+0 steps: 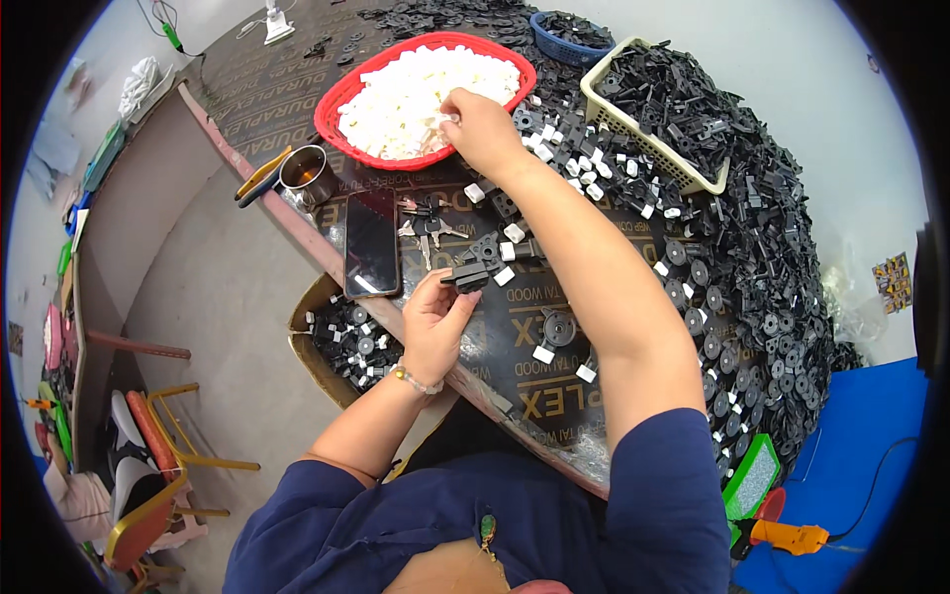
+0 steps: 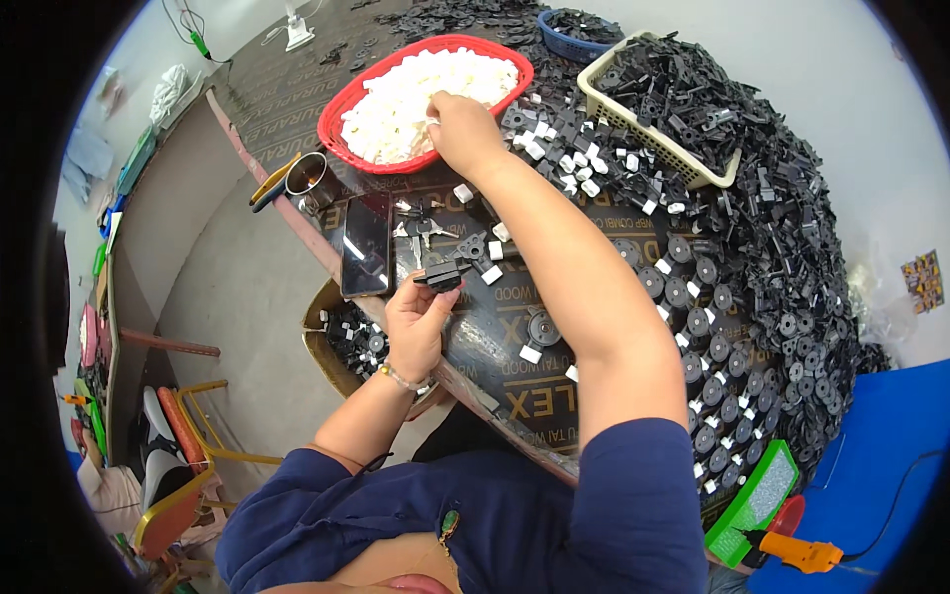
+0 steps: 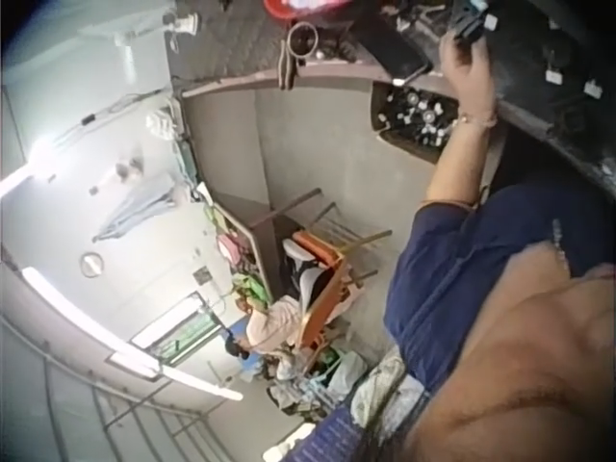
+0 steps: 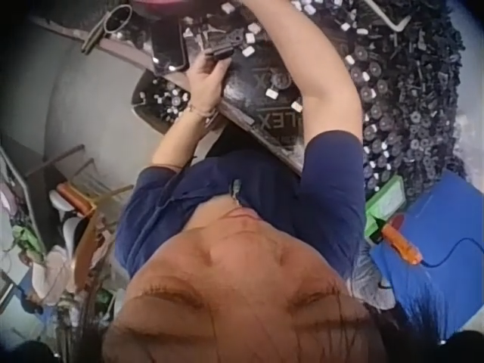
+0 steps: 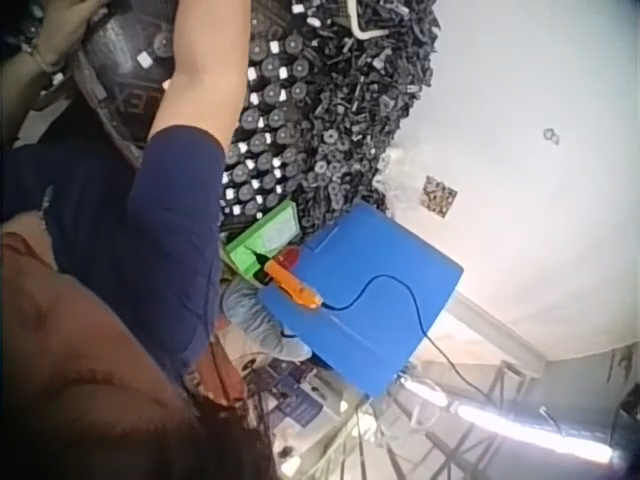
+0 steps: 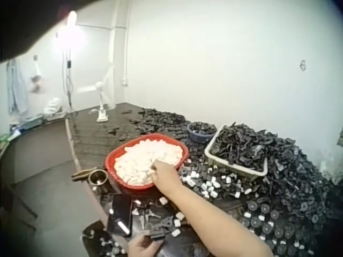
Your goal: Assembling small plastic components by hand and then securing them with an electric screwdriver.
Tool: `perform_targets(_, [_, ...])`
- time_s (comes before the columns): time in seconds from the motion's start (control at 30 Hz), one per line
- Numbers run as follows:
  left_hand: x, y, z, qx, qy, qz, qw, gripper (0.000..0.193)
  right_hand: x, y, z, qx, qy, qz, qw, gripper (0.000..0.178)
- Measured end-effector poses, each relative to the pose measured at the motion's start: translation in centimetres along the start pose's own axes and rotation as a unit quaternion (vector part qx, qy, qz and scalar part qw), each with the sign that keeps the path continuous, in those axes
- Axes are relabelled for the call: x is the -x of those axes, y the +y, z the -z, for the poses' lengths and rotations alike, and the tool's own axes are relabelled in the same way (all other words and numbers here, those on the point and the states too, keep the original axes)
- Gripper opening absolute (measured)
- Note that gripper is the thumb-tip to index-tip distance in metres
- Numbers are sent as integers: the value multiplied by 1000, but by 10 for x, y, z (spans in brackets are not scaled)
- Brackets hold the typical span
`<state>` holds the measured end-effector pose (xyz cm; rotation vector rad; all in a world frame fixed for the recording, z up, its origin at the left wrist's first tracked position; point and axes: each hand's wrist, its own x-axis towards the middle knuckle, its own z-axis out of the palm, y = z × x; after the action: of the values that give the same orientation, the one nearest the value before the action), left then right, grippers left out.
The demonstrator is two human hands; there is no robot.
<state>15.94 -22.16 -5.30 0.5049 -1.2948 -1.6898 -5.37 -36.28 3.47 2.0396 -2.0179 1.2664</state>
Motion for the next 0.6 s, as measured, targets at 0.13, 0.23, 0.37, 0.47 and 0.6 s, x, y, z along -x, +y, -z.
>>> perform_targets(0.13, [2,1,-1,5,-12,-1,1000,22,53,-40,59,-311,-9,-159,937,16])
perform_targets(0.23, [5,11,-13,-114,-53,-17,992,19,125,-33,115,-602,-67,-287,742,17])
perform_targets(0.37, [10,53,-52,-258,-190,-95,943,25,211,-74,180,-421,-101,-279,857,38])
perform_targets(0.47, [16,65,-85,-266,-281,-144,911,26,272,-99,208,-183,-57,-163,968,45])
perform_targets(0.6, [27,68,-130,-272,-401,-194,853,36,330,-112,236,-58,64,-110,990,35])
